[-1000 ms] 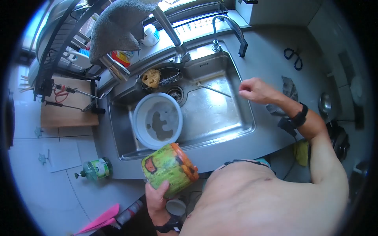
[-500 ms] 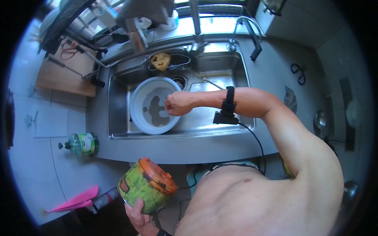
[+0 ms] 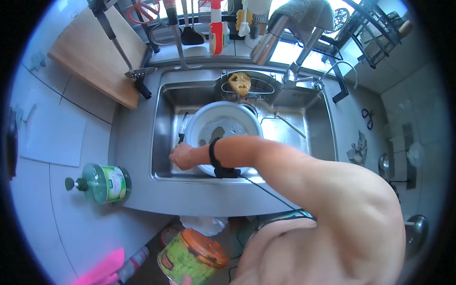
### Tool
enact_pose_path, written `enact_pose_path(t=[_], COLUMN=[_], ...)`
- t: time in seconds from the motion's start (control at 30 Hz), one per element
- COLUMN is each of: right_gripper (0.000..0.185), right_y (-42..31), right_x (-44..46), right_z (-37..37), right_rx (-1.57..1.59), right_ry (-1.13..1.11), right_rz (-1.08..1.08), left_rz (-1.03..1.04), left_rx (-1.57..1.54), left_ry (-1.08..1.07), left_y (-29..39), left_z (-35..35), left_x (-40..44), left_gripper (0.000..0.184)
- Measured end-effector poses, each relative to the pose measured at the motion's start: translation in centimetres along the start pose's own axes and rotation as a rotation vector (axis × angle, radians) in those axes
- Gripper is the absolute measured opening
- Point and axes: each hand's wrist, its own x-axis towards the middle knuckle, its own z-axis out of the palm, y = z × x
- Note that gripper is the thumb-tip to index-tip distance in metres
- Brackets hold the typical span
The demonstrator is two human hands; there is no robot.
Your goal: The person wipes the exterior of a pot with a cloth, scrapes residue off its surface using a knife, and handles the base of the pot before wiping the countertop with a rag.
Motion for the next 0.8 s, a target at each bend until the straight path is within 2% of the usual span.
enact_pose_path(t=[0.03, 0.1, 0.13, 0.17, 0.2, 0.3, 0.37, 0.43, 0.57, 0.63, 0.7, 0.8], right_gripper=[0.027, 0.030, 0.030, 0.030, 0.031, 0.032, 0.030, 0.028, 0.028, 0.028, 0.025, 0.023], right_y=[-0.5, -0.8, -0.8, -0.6, -0.6, 0.8, 0.7, 0.7, 3.7, 4.5, 4.7, 5.8], right_x=[0.8, 2.9, 4.1, 5.4, 6.1, 7.9, 8.1, 9.0, 12.4, 12.1, 11.8, 13.1], right_z=[-0.4, 0.7, 2.0, 3.6, 4.1, 5.2, 4.0, 4.9, 9.7, 9.1, 8.9, 11.5], right_rx=[-0.073, -0.150, -0.089, -0.032, 0.028, -0.359, -0.019, 0.127, 0.116, 0.021, 0.044, 0.576], right_ry=[-0.043, -0.132, -0.128, -0.123, -0.116, -0.194, -0.124, -0.116, -0.225, -0.307, -0.311, -0.091], right_rz=[0.014, 0.071, 0.167, 0.261, 0.354, 0.024, 0.363, 0.562, 0.638, 0.473, 0.425, 0.673], left_rz=[-0.009, 0.008, 0.015, 0.098, 0.036, -0.115, -0.129, -0.134, -0.141, -0.149, -0.154, -0.142], left_rx=[-0.068, 0.138, 0.240, 0.339, 0.243, 0.013, -0.022, -0.033, -0.053, -0.056, -0.061, -0.062], left_ry=[-0.003, 0.067, 0.105, 0.055, 0.043, 0.030, 0.044, 0.050, 0.053, 0.056, 0.055, 0.059], left_y=[-0.5, -0.8, -0.6, 0.0, 0.6, 1.7, 1.9, 1.9, 2.2, 2.4, 2.6, 2.4], left_z=[-0.9, -2.0, -2.4, -2.8, -3.1, -3.3, -3.4, -3.5, -3.4, -3.2, -3.1, -2.8], left_x=[0.5, 0.5, 0.6, 1.0, 1.4, 2.3, 2.7, 3.0, 3.6, 3.7, 3.7, 3.8], left_gripper=[0.060, 0.057, 0.056, 0.053, 0.055, 0.060, 0.061, 0.062, 0.063, 0.064, 0.064, 0.066])
